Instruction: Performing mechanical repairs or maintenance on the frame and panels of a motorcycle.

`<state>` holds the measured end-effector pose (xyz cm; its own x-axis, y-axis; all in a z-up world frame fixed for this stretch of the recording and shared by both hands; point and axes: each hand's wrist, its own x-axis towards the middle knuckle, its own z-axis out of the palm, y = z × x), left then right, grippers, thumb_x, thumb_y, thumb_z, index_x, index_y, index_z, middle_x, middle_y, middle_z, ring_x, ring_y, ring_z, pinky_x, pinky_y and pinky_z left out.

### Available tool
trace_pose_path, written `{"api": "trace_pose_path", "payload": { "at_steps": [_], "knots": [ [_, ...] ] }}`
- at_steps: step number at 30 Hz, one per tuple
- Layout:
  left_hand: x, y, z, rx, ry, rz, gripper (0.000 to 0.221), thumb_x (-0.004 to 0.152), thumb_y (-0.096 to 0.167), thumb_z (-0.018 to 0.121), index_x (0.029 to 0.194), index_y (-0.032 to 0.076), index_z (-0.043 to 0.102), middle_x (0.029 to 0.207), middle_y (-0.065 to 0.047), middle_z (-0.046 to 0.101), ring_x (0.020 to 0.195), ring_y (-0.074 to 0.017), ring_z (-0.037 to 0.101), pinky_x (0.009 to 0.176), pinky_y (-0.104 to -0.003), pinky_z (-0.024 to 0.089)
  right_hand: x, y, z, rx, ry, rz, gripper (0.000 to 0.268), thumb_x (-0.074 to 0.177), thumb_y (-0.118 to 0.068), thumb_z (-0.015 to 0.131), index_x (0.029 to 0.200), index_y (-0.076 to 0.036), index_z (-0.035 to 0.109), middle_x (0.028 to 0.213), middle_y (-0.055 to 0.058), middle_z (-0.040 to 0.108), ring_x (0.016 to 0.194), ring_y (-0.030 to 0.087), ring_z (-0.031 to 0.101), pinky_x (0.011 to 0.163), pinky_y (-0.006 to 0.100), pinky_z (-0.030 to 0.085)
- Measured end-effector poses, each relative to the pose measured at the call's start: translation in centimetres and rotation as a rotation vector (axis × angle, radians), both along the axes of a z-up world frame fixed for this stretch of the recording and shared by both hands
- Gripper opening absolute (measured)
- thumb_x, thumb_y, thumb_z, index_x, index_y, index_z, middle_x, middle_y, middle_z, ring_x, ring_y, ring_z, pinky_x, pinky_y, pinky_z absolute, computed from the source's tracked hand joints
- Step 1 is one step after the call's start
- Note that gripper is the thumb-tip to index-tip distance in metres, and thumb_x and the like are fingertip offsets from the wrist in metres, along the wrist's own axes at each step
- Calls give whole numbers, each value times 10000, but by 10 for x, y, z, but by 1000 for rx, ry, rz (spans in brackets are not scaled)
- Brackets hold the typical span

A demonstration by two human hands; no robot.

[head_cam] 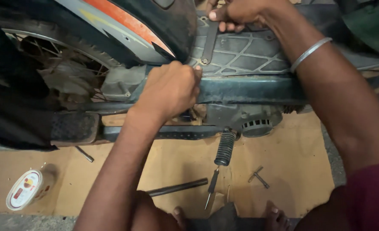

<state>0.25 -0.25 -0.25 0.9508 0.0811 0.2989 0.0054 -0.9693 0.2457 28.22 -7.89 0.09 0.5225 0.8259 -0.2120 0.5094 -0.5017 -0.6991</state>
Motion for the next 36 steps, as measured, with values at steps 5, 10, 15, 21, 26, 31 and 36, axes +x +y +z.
{"api": "trace_pose_path", "payload": {
  "at_steps": [5, 10, 15, 21, 26, 31, 36],
  "knots": [
    [-1, 3, -8, 7, -15, 5, 130, 831, 156, 668, 852, 37, 713, 749, -236, 695, 745, -455, 690, 671, -580, 520, -7, -16, 5, 86, -28, 63, 129, 1031, -227, 591, 1076, -130, 665, 760, -11, 633, 606, 60, 564, 518, 228, 478],
    [3, 3, -8, 38, -35, 2, 123, 832, 144, 673, 815, 31, 717, 801, -246, 706, 761, -464, 689, 673, -578, 524, -29, -36, 8, 166, -124, -64, 125, 1019, -249, 662, 1060, -131, 670, 791, 1, 614, 629, 101, 525, 525, 281, 435],
    [5, 9, -25, 66, -135, -10, 106, 730, 146, 713, 774, 50, 705, 797, -223, 708, 763, -449, 696, 670, -568, 528, -28, -49, -13, 283, -621, 69, 351, 1000, -387, 747, 1084, -53, 680, 846, 102, 638, 744, 235, 590, 637, 411, 469],
    [11, 11, -34, 80, -225, -11, 64, 783, 125, 692, 777, 61, 682, 789, -199, 703, 735, -438, 698, 643, -563, 525, -31, -83, -14, 227, -1064, 248, 528, 1067, -521, 657, 1088, 5, 681, 1001, 196, 599, 967, 374, 610, 816, 498, 501],
    [9, 12, -32, 70, -280, -23, 84, 736, 126, 685, 773, 51, 694, 772, -204, 707, 698, -438, 699, 606, -562, 524, -43, -112, 1, 158, -1034, 324, 608, 1049, -552, 636, 1180, 42, 647, 1133, 222, 571, 994, 386, 604, 833, 504, 513],
    [7, 10, -22, 42, -123, 13, 73, 741, 119, 687, 760, 52, 708, 808, -224, 714, 762, -436, 711, 665, -538, 554, -79, -143, 12, 47, -1244, 424, 446, 1047, -426, 610, 1172, 1, 645, 1068, 173, 587, 993, 361, 613, 859, 452, 533],
    [5, 13, -25, 51, -184, 4, 77, 726, 108, 703, 765, 42, 708, 811, -219, 716, 768, -443, 709, 657, -545, 545, -106, -156, 11, 60, -1385, 473, 316, 959, -277, 643, 1110, 0, 660, 996, 157, 597, 929, 340, 625, 795, 420, 552]
  ]
}}
